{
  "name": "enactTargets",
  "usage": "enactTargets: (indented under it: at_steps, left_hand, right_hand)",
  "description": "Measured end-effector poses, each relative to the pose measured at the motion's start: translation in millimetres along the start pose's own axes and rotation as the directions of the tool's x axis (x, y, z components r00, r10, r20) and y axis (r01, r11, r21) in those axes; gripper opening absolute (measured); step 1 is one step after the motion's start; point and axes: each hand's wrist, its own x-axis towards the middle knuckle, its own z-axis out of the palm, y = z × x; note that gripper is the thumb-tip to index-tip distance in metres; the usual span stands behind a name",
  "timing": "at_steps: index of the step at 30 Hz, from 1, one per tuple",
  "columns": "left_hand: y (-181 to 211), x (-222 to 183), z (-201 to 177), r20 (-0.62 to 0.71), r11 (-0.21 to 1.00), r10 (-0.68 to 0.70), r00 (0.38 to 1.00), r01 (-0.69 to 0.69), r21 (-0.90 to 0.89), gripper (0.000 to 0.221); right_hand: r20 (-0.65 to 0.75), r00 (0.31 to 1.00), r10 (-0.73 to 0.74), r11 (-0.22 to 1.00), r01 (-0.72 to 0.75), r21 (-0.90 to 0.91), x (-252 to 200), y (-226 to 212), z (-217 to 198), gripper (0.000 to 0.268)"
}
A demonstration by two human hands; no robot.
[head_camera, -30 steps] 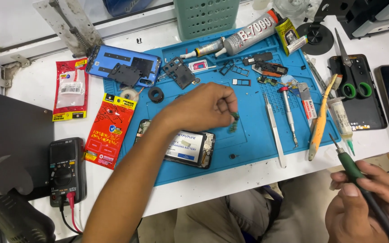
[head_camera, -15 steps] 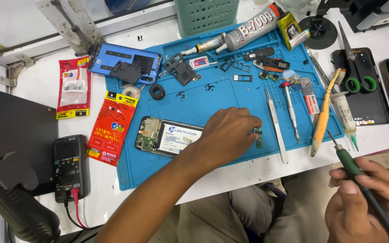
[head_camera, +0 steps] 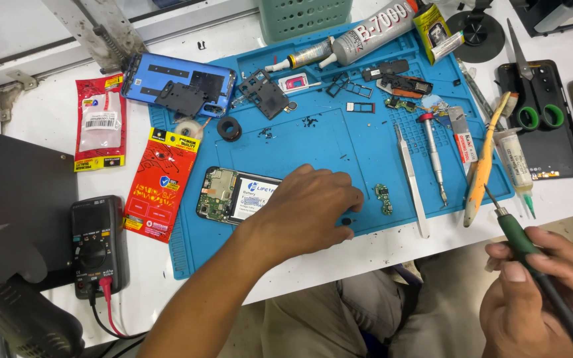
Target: Soldering internal components and assembling a smartphone on a repair bench.
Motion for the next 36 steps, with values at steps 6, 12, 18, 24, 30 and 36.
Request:
enactTargets:
  at_steps: [6,12,18,24,30,36]
  left_hand:
    - [-7.3,-1.8,5.4,-0.050,0.997,0.069,0.996,-0.067,0.049,0.016]
    - [-11.2,-1.1,10.8,-0.110,0.994,0.098,0.989,-0.091,0.063,0.007]
    - [-7.3,2.2,19.9,-0.157,0.983,0.139,0.978,-0.117,0.144,0.022]
    - [-3.6,14.4,31.9,-0.396,0.972,0.192,0.898,-0.118,0.204,0.023]
    - [-1.5,25.2,49.6,-0.545,0.957,0.241,0.803,-0.103,0.272,0.019]
    - [-0.1,26.8,55.0,-0.580,0.949,0.231,0.782,-0.050,0.311,0.025]
  right_hand:
    - [0.033,0.999,-0.030,0.999,0.031,-0.041,0.1,2.3,1.5,0.017]
    - [0.034,0.999,-0.013,0.999,0.014,-0.043,-1.7,3.9,1.5,0.017]
    - [0.020,1.000,-0.016,0.999,0.017,-0.045,-2.6,-0.8,5.0,0.017]
    - [0.029,0.999,0.013,0.999,-0.012,-0.038,-4.3,-5.1,6.3,0.017]
    - [0.066,0.998,-0.009,0.999,0.012,-0.042,-5.3,-9.7,19.9,0.024]
    - [0.110,0.992,0.056,0.990,-0.070,0.123,-0.3,-5.1,35.2,0.032]
